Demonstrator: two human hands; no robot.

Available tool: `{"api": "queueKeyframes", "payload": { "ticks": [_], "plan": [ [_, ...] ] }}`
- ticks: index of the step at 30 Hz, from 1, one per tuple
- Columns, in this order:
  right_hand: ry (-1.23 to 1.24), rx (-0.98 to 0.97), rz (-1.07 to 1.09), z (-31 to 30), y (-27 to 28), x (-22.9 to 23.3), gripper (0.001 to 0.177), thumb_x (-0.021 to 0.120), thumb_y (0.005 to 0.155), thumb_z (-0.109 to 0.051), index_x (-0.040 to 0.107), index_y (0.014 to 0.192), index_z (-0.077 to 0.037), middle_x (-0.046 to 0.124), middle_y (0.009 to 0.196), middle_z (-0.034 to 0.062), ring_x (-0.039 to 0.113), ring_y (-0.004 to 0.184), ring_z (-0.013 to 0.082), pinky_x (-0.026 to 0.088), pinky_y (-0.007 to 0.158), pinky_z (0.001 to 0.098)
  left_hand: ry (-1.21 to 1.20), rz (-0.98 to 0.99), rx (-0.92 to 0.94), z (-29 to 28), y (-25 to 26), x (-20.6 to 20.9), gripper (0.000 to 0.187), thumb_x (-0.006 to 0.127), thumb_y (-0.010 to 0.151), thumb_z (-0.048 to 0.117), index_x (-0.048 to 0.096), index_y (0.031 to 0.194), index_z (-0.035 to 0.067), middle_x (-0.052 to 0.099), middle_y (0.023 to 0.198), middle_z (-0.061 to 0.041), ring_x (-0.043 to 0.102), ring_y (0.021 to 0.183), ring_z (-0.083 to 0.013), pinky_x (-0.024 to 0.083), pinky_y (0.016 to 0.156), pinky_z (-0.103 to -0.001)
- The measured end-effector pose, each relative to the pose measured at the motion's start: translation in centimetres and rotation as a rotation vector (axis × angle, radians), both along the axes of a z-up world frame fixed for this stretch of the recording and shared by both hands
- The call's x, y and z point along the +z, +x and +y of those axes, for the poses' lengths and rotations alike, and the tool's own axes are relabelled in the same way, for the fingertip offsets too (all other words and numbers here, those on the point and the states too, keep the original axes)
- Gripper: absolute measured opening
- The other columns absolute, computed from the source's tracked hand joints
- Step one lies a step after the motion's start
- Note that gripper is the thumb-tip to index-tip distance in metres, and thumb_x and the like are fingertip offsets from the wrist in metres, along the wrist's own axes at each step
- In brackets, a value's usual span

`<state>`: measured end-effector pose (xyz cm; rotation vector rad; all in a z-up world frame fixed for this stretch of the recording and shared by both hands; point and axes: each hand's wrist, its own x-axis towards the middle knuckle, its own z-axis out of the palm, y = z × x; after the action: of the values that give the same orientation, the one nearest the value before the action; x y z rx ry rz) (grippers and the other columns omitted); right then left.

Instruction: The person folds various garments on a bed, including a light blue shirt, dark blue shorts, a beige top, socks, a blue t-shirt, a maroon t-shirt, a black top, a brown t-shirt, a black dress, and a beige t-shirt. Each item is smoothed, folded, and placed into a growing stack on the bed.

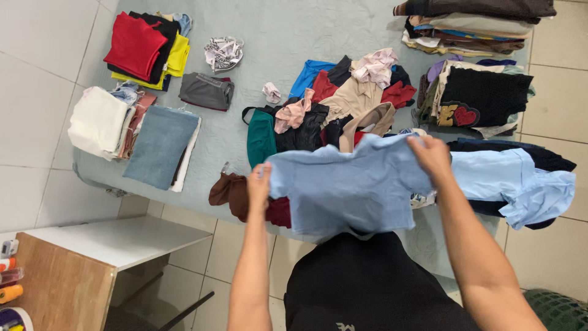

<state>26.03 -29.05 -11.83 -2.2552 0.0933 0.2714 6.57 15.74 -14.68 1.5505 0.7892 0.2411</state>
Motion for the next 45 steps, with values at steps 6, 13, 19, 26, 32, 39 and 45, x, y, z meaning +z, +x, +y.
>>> {"api": "queueKeyframes", "payload": {
  "ticks": [6,13,19,26,32,39,45],
  "plan": [
    [0.107,0.168,0.193,5.6,-1.5,-6.9,0.033,0.072,0.093,-0.035,0.076,0.109,-0.007,0.078,0.091,0.0116,0.068,0.079,0.0200,0.055,0.074,0.0365,0.377,0.018,-0.171,-8.7,1.5,-3.9,0.034,0.066,0.098,0.036,0.075,0.107,0.005,0.079,0.099,-0.013,0.073,0.090,-0.0203,0.055,0.083,-0.035],
    [0.110,0.295,-0.067,11.5,-7.2,-3.8,0.040,0.071,0.095,-0.036,0.074,0.115,-0.002,0.075,0.100,0.0197,0.076,0.089,0.0259,0.057,0.080,0.0371,0.216,-0.022,-0.299,-16.8,3.4,0.1,0.031,0.064,0.098,0.032,0.070,0.108,0.003,0.076,0.088,-0.017,0.075,0.077,-0.0259,0.056,0.068,-0.037],
    [0.173,0.610,0.007,12.0,-8.5,3.2,0.059,0.078,0.086,-0.033,0.062,0.134,-0.002,0.069,0.127,0.0201,0.066,0.116,0.0261,0.051,0.095,0.0345,0.126,0.015,-0.340,-17.9,3.0,1.5,0.029,0.065,0.099,0.029,0.064,0.106,0.001,0.075,0.084,-0.015,0.073,0.073,-0.0203,0.056,0.067,-0.036],
    [0.575,0.570,0.394,9.4,-9.2,7.8,0.057,0.068,0.090,-0.009,0.056,0.146,-0.008,0.065,0.137,0.0048,0.058,0.122,0.0128,0.046,0.104,0.0298,-0.118,0.006,-0.479,-15.8,1.0,4.2,0.027,0.071,0.093,0.023,0.061,0.104,0.000,0.078,0.085,-0.007,0.073,0.076,-0.0101,0.056,0.071,-0.028],
    [0.663,0.482,0.400,11.3,-10.3,9.0,0.041,0.061,0.101,-0.012,0.065,0.141,-0.004,0.073,0.123,0.0071,0.065,0.113,0.0118,0.050,0.102,0.0292,-0.080,0.026,-0.545,-16.8,0.3,6.4,0.026,0.071,0.094,0.022,0.061,0.105,0.000,0.074,0.083,-0.008,0.064,0.075,-0.0084,0.052,0.068,-0.026],
    [0.231,0.680,0.158,10.9,-11.6,14.0,0.072,0.078,0.077,-0.013,0.055,0.145,-0.016,0.077,0.109,0.0053,0.074,0.096,0.0149,0.055,0.087,0.0321,-0.475,-0.167,-0.517,-16.4,0.1,10.3,0.023,0.067,0.100,0.018,0.059,0.114,0.003,0.074,0.097,-0.006,0.067,0.089,-0.0100,0.053,0.082,-0.025],
    [0.265,0.552,0.126,11.0,-11.9,16.2,0.057,0.072,0.084,-0.006,0.061,0.139,-0.017,0.079,0.113,0.0032,0.074,0.106,0.0151,0.055,0.092,0.0331,0.341,-0.582,-0.703,-13.7,1.6,16.9,0.065,0.085,0.077,0.019,0.052,0.131,0.004,0.067,0.112,-0.018,0.066,0.103,-0.0349,0.051,0.092,-0.039]
  ]
}}
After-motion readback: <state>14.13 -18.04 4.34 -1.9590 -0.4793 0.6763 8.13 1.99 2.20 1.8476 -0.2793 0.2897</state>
